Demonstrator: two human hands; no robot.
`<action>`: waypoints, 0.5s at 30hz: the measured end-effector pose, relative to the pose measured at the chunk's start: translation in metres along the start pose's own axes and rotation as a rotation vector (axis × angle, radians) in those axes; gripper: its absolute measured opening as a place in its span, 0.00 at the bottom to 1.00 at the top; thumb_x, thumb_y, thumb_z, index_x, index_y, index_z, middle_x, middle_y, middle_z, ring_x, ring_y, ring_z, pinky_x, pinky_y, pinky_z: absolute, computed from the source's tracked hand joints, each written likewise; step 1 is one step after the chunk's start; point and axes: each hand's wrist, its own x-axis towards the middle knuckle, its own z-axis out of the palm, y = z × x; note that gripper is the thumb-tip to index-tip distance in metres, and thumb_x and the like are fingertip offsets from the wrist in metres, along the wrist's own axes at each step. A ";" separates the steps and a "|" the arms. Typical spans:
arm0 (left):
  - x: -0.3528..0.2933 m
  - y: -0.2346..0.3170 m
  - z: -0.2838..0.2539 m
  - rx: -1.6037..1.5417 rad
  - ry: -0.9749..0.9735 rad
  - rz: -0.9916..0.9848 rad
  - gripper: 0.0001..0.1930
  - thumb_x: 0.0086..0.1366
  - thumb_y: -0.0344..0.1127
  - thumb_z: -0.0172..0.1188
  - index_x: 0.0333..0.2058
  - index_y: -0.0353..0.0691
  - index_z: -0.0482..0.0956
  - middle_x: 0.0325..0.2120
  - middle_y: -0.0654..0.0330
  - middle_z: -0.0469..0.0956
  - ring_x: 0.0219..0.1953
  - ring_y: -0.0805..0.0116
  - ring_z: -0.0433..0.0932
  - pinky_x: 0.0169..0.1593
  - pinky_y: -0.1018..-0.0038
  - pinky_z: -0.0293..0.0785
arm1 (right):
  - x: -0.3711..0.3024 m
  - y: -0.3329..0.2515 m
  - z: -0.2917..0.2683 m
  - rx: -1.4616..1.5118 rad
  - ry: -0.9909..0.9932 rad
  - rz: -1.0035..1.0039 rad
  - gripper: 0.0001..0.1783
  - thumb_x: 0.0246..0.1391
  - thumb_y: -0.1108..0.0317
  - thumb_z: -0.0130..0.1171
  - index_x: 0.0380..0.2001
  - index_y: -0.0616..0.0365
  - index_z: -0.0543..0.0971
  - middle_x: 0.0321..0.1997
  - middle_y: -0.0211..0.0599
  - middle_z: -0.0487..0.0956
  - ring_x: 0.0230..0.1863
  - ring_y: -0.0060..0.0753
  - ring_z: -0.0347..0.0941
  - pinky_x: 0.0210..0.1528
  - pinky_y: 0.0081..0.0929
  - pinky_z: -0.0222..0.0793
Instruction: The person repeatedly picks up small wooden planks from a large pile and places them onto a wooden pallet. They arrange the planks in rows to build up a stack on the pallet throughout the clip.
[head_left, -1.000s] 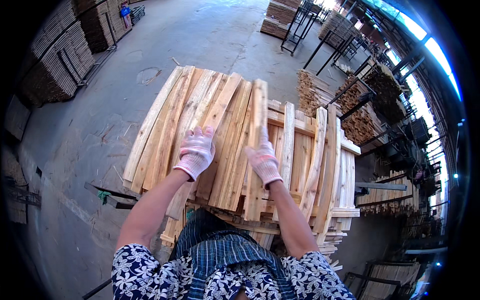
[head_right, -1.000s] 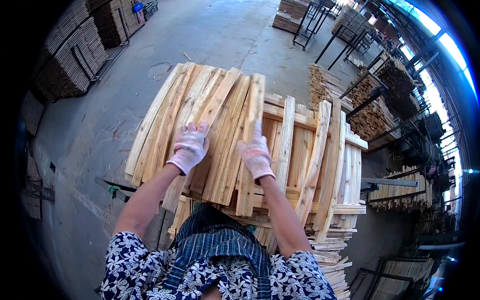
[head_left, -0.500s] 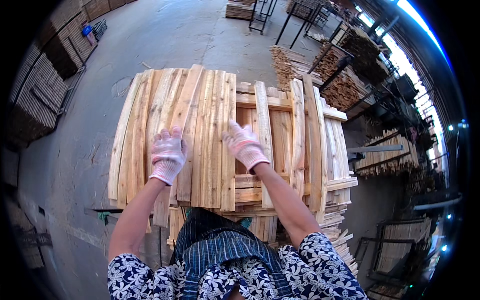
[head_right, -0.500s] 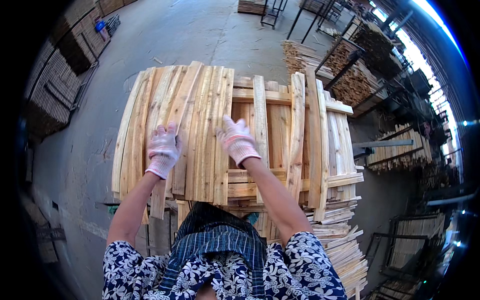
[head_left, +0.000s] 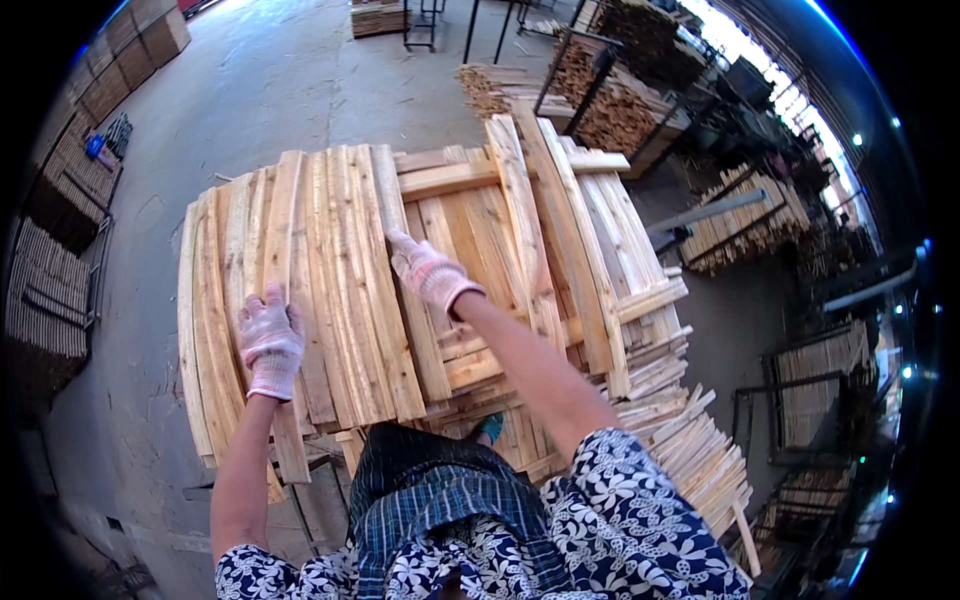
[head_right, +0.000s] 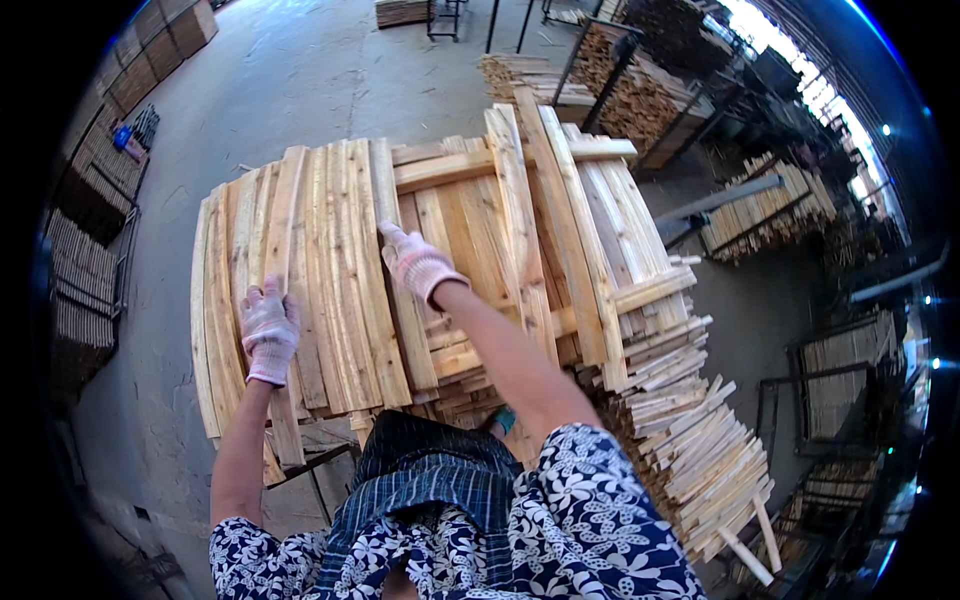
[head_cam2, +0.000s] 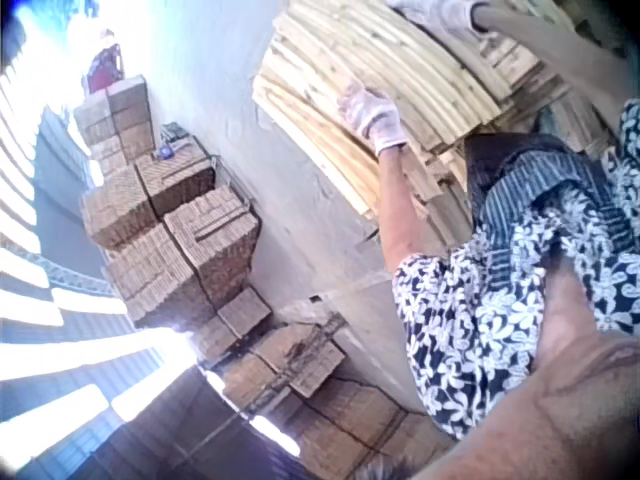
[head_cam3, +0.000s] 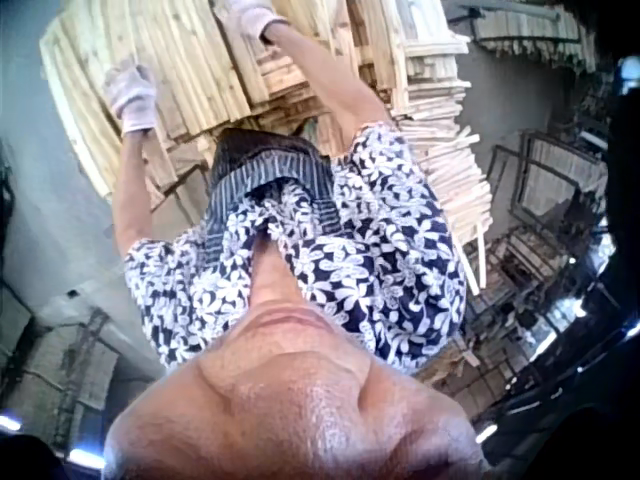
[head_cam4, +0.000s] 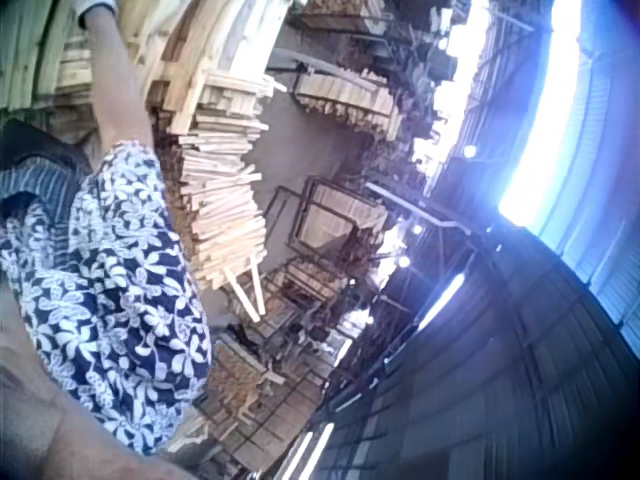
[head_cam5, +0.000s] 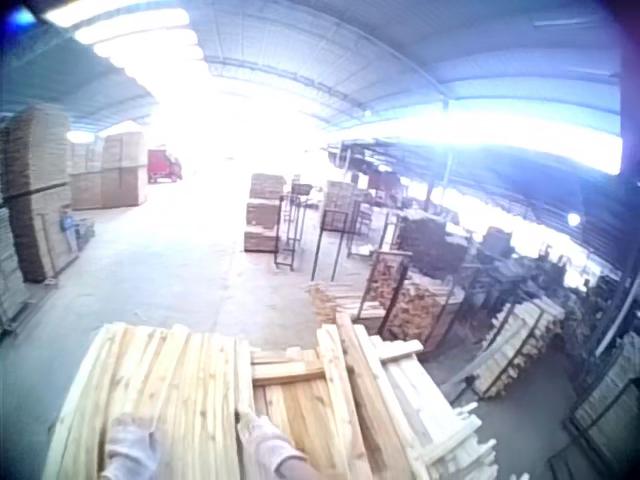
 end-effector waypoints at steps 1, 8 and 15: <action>-0.002 -0.004 -0.001 0.008 -0.007 0.021 0.22 0.65 0.43 0.54 0.55 0.43 0.69 0.44 0.42 0.71 0.45 0.41 0.73 0.46 0.51 0.72 | -0.013 0.002 -0.013 -0.020 0.049 0.059 0.23 0.59 0.57 0.57 0.57 0.47 0.71 0.55 0.47 0.74 0.58 0.48 0.71 0.59 0.52 0.64; -0.001 0.000 0.002 0.102 -0.011 -0.037 0.20 0.67 0.44 0.52 0.55 0.46 0.68 0.45 0.43 0.71 0.45 0.40 0.73 0.47 0.51 0.73 | -0.071 0.088 -0.062 -0.097 0.227 0.601 0.42 0.55 0.62 0.59 0.70 0.35 0.52 0.58 0.57 0.64 0.56 0.58 0.72 0.57 0.56 0.67; 0.006 0.004 -0.004 0.128 -0.062 -0.072 0.21 0.66 0.44 0.52 0.55 0.44 0.69 0.48 0.43 0.72 0.50 0.42 0.73 0.52 0.53 0.72 | -0.111 0.133 -0.141 0.168 0.237 0.356 0.44 0.55 0.63 0.55 0.72 0.45 0.49 0.66 0.57 0.63 0.67 0.57 0.61 0.67 0.40 0.59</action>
